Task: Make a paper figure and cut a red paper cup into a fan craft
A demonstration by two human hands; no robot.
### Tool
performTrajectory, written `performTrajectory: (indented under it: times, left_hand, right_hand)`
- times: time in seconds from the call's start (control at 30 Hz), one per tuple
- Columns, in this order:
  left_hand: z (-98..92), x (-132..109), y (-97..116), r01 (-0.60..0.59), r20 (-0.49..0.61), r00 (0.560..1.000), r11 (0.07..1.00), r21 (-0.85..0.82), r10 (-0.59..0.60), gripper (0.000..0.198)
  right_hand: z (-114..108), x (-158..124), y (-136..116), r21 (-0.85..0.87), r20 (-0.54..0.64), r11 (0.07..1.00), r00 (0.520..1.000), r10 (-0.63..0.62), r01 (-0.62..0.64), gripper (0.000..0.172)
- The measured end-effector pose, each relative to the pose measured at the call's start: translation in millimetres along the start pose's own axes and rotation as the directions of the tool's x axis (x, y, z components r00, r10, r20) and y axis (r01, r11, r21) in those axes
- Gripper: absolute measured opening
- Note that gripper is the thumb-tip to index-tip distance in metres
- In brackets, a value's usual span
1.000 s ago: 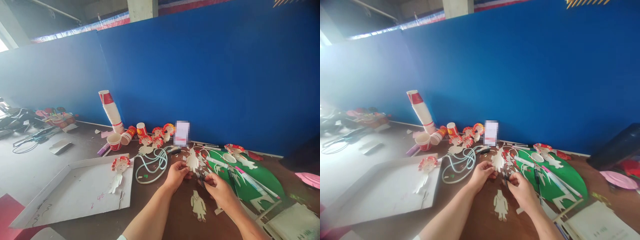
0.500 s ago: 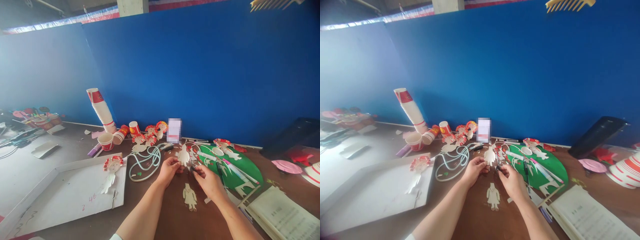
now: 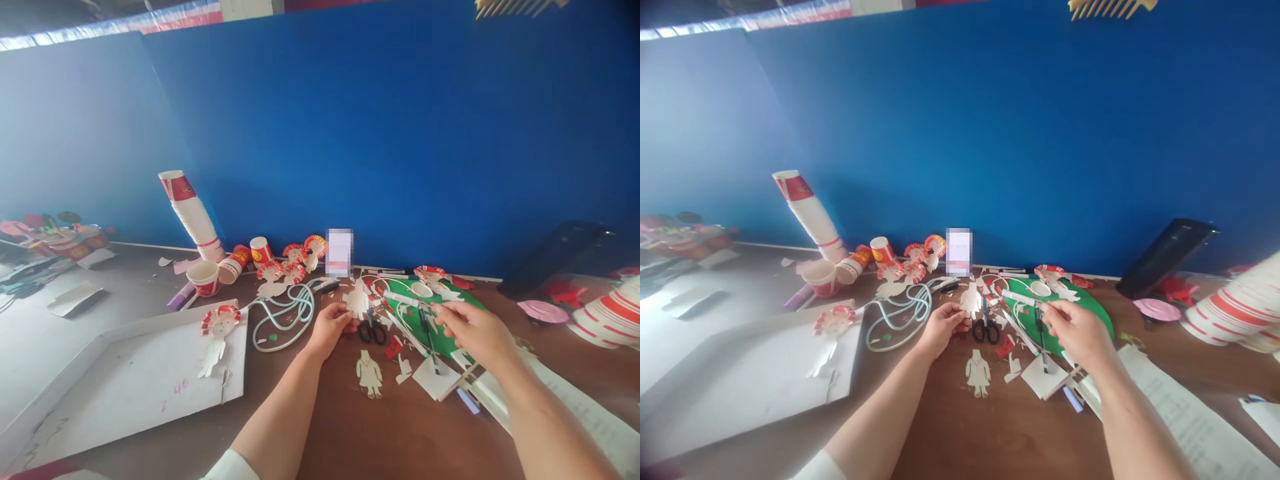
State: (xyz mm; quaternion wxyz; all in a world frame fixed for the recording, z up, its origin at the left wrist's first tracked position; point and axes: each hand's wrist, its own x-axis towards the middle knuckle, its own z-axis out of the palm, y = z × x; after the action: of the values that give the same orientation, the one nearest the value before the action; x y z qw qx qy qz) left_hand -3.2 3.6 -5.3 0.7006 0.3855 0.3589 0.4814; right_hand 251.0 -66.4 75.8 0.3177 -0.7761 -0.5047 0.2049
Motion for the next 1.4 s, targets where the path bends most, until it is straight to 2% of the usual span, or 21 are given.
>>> performTrajectory:
  times: [0.1,0.23,0.3,0.37,0.43,0.57,0.67,0.77,0.87,0.93,1.0,1.07,1.17,1.23,1.4]
  left_hand:
    - [0.1,-1,-1,0.0,-0.009,1.0,1.0,0.0,0.0,0.04]
    - [0.0,-2,-3,-0.007,-0.016,1.0,1.0,0.023,0.007,0.036]
    - [0.1,-3,-4,-0.01,-0.02,1.0,0.999,0.037,0.011,0.034]
    - [1.0,-4,-4,-0.018,-0.031,0.999,0.998,0.052,0.02,0.032]
    - [3.8,-5,-3,-0.019,-0.061,0.998,0.997,0.07,0.024,0.028]
    - [16.0,-14,4,0.094,-0.157,0.985,0.988,0.125,-0.074,0.018]
    - [25.5,-29,11,0.104,-0.146,0.986,0.987,0.119,-0.086,0.015]
    - [27.5,-47,16,0.116,-0.129,0.987,0.985,0.128,-0.1,0.016]
    - [19.6,-64,16,0.152,-0.132,0.982,0.978,0.14,-0.133,0.017]
    - [10.4,-74,16,0.167,-0.168,0.975,0.98,0.106,-0.148,0.02]
    - [0.2,-82,15,0.159,-0.233,0.962,0.985,0.059,-0.141,0.025]
    - [-9.1,-91,14,0.153,-0.282,0.949,0.988,0.032,-0.138,0.03]
    - [-18.1,-105,11,0.106,-0.348,0.932,0.994,0.002,-0.099,0.037]
    - [-20.5,-113,8,0.11,-0.356,0.929,0.994,0.015,-0.097,0.04]
    - [-20.6,-124,1,0.095,-0.365,0.928,0.995,0.021,-0.081,0.043]
  right_hand:
    - [-9,-1,19,-0.17,0.043,0.985,0.999,-0.015,0.022,0.034]
    - [-4,-12,30,-0.329,0.119,0.944,0.993,0.011,0.029,0.036]
    - [4,-19,27,-0.353,0.151,0.933,0.988,-0.016,0.069,0.031]
    - [16,-24,21,-0.35,0.142,0.926,0.985,-0.095,0.139,0.022]
    - [30,-26,14,-0.393,0.136,0.904,0.983,-0.12,0.165,0.023]
    - [54,-24,7,-0.55,0.147,0.814,0.981,-0.129,0.189,0.025]
    - [63,-24,7,-0.58,0.165,0.789,0.978,-0.131,0.203,0.026]
    - [64,-26,5,-0.59,0.16,0.781,0.978,-0.135,0.205,0.023]
    - [57,-30,0,-0.552,0.097,0.821,0.989,-0.108,0.144,0.021]
    - [52,-35,-5,-0.444,0.056,0.892,0.996,-0.072,0.089,0.022]
    - [48,-41,-11,-0.285,0.08,0.956,0.995,-0.052,0.073,0.021]
    - [48,-49,-18,-0.128,0.134,0.984,0.985,-0.105,0.122,0.02]
    - [57,-61,-26,-0.001,0.215,0.984,0.961,-0.176,0.18,0.018]
    - [67,-67,-28,0.031,0.253,0.975,0.942,-0.219,0.219,0.019]
    - [87,-77,-30,0.052,0.256,0.953,0.918,-0.303,0.3,0.018]
